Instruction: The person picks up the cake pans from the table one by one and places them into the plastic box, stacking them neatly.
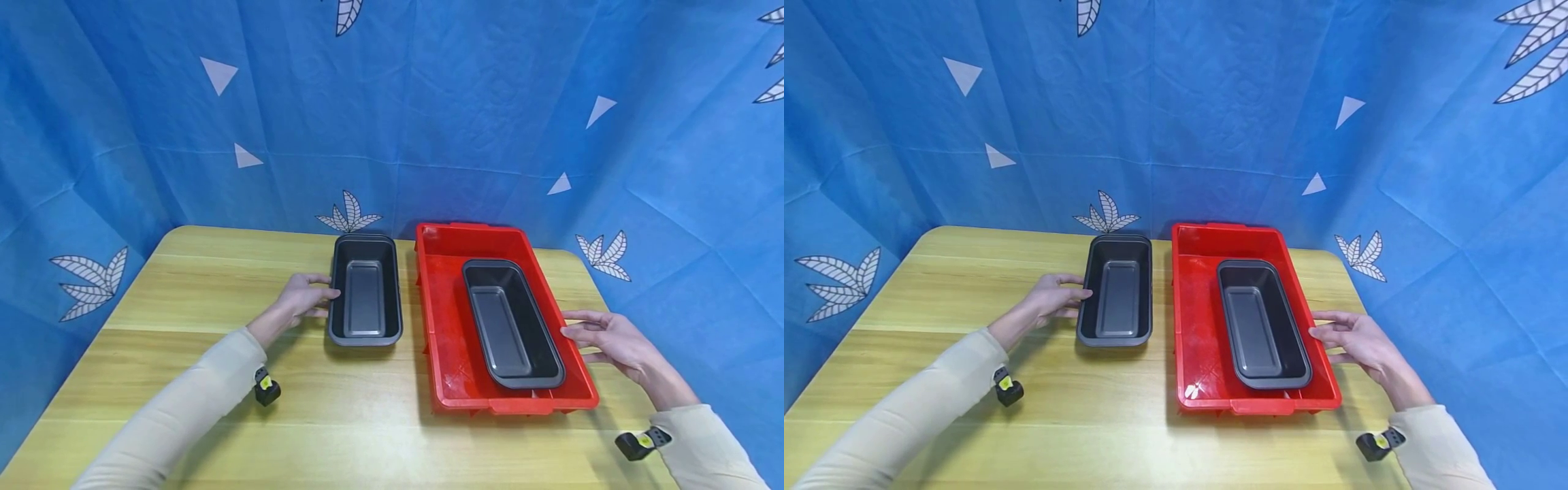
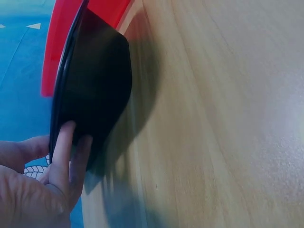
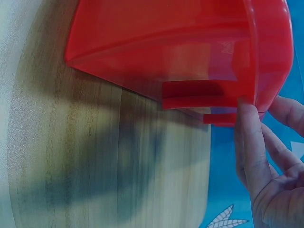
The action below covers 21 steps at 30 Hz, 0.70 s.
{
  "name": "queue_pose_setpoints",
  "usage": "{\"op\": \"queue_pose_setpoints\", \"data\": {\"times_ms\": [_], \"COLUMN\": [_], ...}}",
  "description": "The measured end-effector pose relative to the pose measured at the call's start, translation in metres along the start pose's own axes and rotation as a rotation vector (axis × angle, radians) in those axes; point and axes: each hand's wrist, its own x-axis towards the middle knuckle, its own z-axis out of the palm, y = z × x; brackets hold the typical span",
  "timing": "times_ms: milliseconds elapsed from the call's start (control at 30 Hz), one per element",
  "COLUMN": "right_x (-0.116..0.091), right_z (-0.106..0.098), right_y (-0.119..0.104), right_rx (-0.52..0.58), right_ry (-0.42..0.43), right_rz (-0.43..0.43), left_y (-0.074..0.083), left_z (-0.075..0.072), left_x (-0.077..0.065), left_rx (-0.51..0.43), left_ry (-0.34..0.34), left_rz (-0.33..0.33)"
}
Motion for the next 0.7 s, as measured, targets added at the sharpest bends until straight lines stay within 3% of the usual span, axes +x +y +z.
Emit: {"op": "queue_pose_setpoints", "data": {"times_ms": [700], "right_x": [-0.0004], "right_z": [0.0002], "right_y": [-0.0008], "right_rx": [-0.014], "right_ry": [0.005], "right_rz": [0.01], "left_y": [0.0024], "left_z": [-0.0013], "left_x": [0.0001], "left_rx": [-0.027], "left_ry": [-0.004], "left_rz": [-0.001]}}
